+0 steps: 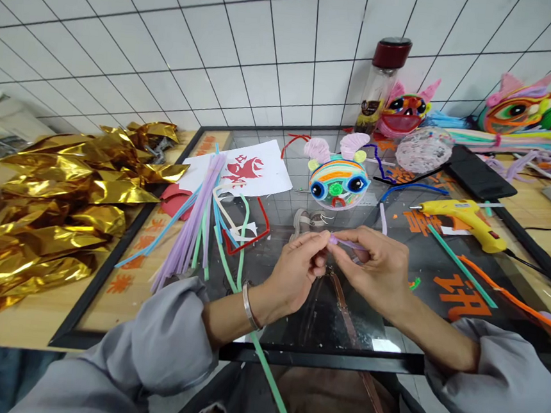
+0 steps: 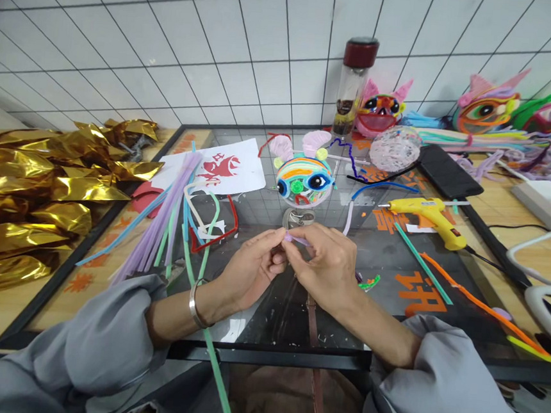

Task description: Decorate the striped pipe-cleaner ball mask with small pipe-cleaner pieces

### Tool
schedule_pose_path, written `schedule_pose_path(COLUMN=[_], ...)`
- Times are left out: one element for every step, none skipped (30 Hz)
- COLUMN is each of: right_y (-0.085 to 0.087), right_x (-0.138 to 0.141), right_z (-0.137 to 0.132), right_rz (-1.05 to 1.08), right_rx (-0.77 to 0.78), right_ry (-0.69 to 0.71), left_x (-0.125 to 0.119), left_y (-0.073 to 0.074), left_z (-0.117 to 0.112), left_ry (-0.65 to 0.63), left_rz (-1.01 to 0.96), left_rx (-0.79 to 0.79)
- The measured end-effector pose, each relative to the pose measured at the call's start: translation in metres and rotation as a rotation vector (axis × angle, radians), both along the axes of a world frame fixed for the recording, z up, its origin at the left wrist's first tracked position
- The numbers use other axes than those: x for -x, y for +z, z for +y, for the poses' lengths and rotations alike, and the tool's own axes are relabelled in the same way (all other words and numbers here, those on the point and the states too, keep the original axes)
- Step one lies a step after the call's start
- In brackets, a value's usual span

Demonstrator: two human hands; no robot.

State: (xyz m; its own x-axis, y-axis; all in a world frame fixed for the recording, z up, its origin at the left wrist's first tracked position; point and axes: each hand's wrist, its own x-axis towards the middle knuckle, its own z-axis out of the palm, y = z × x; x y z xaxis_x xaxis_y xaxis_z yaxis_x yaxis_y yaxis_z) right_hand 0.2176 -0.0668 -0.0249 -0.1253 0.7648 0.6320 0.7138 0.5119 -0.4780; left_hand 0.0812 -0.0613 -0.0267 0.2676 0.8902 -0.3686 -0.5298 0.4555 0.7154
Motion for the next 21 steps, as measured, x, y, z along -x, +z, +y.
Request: schedule_pose_path(right_y=[0.0, 0.001, 0.002, 0.002, 0.003, 0.004, 0.005, 0.006, 0.007, 0.008, 0.009, 0.01, 0.011, 0.012, 0.013, 0.014, 0.014, 0.015, 0.015, 0.014, 0.014], right_x=[-0.001, -0.002, -0.003, -0.004, -0.005, -0.005, -0.006, -0.007, -0.007, -0.008, -0.009, -0.009, -0.01, -0.011, -0.011, -0.012, -0.013, -0.014, -0.014, -0.015, -0.015], right_z=[0.001, 0.002, 0.002, 0.003, 0.003, 0.003, 0.003, 0.003, 0.003, 0.003, 0.003, 0.004, 0.004, 0.004, 0.005, 0.005, 0.005, 0.005, 0.005, 0.005, 0.005], right_rz=[0.013, 0.029, 0.046, 0.064, 0.081, 0.095, 0.108, 0.118, 0.127, 0.134, 0.143, 0.151, 0.158, 0.158, 0.155, 0.144, 0.132, 0.119, 0.108, 0.101, 0.097], right_rx=[0.009, 0.022, 0.037, 0.049, 0.062, 0.076, 0.086, 0.097, 0.107, 0.12, 0.132, 0.141, 0.145, 0.148, 0.15, 0.156, 0.163, 0.171, 0.183, 0.19, 0.185], right_ry=[0.006, 0.015, 0.03, 0.047, 0.063, 0.083, 0.105, 0.129, 0.155, 0.183, 0.211, 0.234, 0.254, 0.272, 0.287, 0.303, 0.321, 0.341, 0.356, 0.364, 0.362], left_x=[0.0, 0.001, 0.001, 0.002, 0.002, 0.003, 0.004, 0.005, 0.007, 0.009, 0.011, 0.014, 0.016, 0.019, 0.021, 0.024, 0.026, 0.027, 0.029, 0.03, 0.031], left_y=[0.0, 0.0, 0.0, 0.0, 0.0, 0.0, 0.0, 0.001, 0.001, 0.001, 0.002, 0.002, 0.003, 0.004, 0.005, 0.006, 0.007, 0.008, 0.009, 0.009, 0.01], left_z=[0.0, 0.0, 0.0, 0.0, 0.0, 0.0, 0.001, 0.002, 0.003, 0.004, 0.006, 0.008, 0.01, 0.012, 0.014, 0.017, 0.019, 0.021, 0.022, 0.023, 0.024], left_ry=[-0.005, -0.013, -0.021, -0.029, -0.037, -0.047, -0.058, -0.073, -0.091, -0.111, -0.135, -0.165, -0.201, -0.245, -0.29, -0.332, -0.371, -0.404, -0.427, -0.439, -0.438], left_rz=[0.007, 0.013, 0.018, 0.023, 0.029, 0.038, 0.048, 0.057, 0.067, 0.077, 0.09, 0.105, 0.127, 0.154, 0.185, 0.213, 0.236, 0.253, 0.263, 0.269, 0.27], left_rx=[-0.011, -0.022, -0.035, -0.051, -0.068, -0.086, -0.106, -0.129, -0.152, -0.174, -0.199, -0.223, -0.244, -0.266, -0.278, -0.285, -0.286, -0.285, -0.289, -0.3, -0.314])
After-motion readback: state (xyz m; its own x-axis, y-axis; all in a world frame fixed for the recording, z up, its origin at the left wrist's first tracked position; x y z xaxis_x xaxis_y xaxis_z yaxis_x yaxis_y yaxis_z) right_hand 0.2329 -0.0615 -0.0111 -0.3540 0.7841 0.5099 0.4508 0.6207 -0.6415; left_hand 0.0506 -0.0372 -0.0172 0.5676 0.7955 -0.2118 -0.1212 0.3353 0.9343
